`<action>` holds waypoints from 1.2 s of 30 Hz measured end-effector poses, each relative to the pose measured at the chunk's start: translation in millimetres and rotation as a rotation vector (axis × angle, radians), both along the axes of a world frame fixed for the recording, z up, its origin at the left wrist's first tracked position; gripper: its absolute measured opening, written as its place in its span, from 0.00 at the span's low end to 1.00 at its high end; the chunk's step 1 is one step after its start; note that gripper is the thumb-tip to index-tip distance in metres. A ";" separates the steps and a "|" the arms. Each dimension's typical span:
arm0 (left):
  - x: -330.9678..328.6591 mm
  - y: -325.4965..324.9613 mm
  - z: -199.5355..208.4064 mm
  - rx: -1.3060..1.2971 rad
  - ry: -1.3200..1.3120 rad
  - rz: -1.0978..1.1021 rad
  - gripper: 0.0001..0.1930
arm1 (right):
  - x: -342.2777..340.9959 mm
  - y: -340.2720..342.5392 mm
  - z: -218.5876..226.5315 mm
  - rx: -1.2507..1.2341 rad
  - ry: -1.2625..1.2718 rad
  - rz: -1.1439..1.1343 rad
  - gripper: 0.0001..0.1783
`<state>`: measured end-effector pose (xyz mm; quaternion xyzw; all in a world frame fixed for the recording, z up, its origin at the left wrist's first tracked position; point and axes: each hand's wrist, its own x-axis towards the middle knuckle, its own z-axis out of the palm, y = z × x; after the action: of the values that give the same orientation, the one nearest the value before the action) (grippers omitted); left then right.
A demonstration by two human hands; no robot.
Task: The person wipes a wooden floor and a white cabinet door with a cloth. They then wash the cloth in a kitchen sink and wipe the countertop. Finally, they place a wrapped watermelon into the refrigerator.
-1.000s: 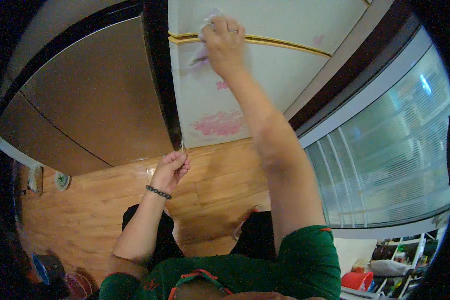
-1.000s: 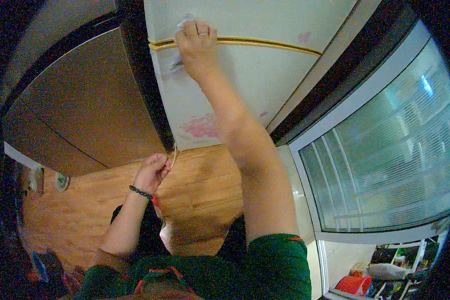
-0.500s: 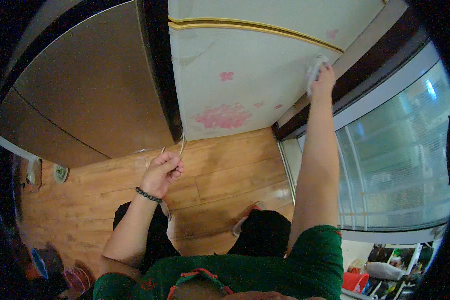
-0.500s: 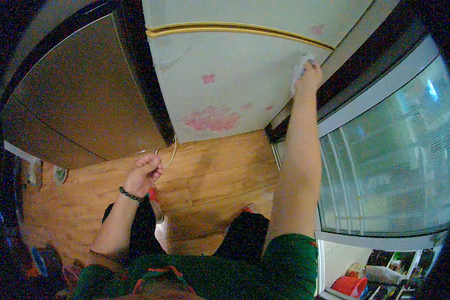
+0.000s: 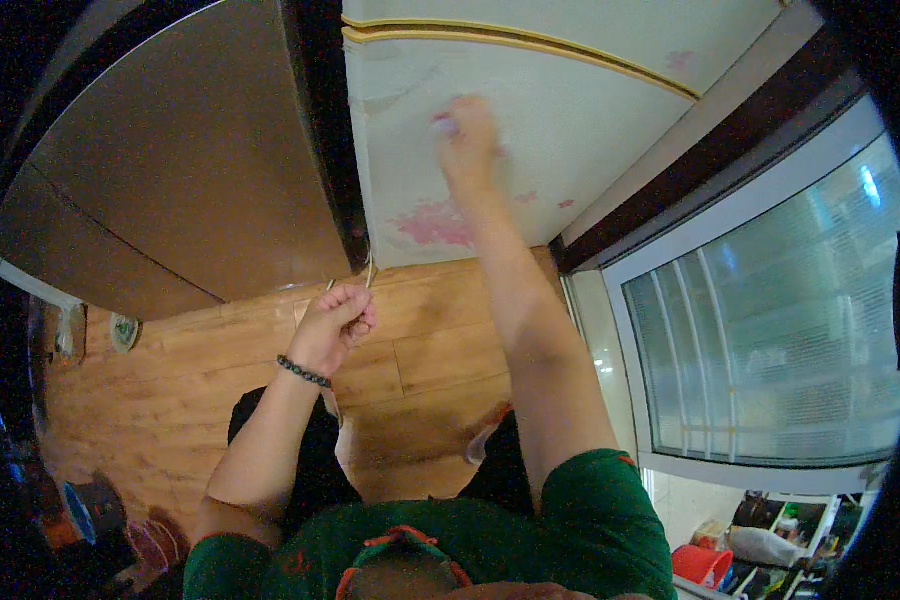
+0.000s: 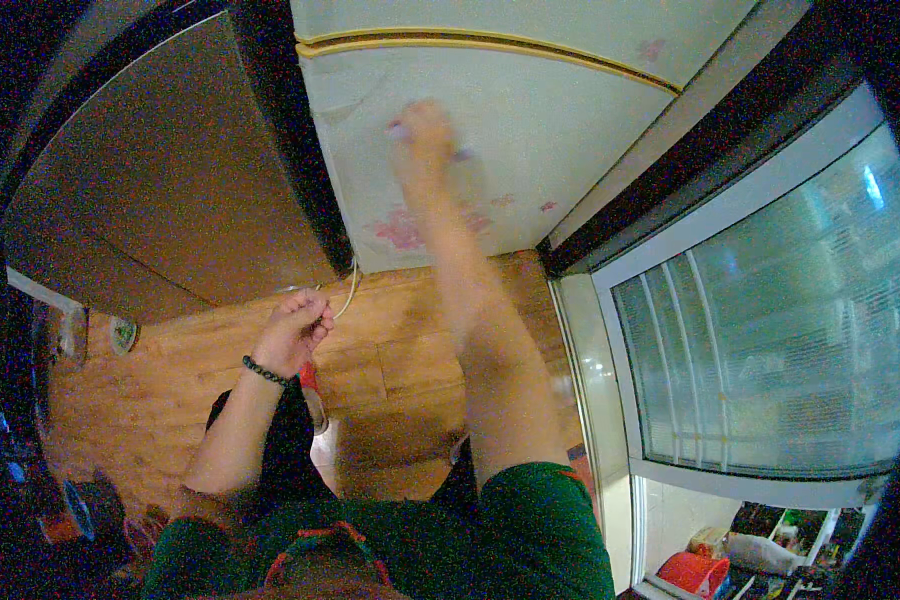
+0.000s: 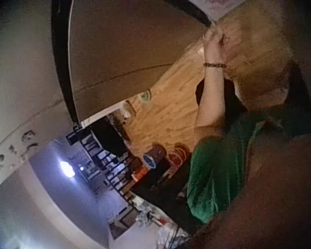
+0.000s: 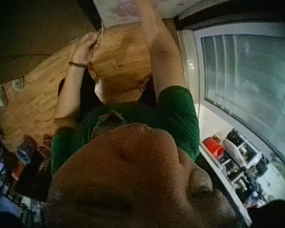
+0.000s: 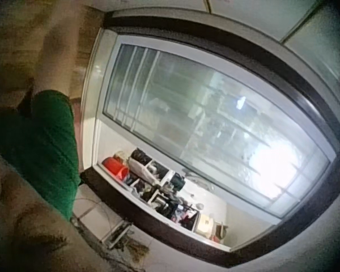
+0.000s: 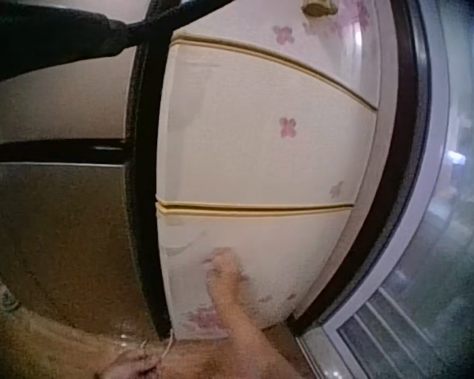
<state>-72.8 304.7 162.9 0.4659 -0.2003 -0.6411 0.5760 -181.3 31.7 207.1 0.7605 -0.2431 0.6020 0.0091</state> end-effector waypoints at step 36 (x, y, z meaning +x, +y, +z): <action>-2.0 1.6 3.6 -0.090 0.164 0.003 0.05 | 50.1 35.9 -22.8 0.674 -0.347 -0.167 0.14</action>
<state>-74.7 306.3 166.5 0.3859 -0.1801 -0.6666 0.6118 -131.1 67.6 184.3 0.5851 -0.4863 0.6055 -0.2336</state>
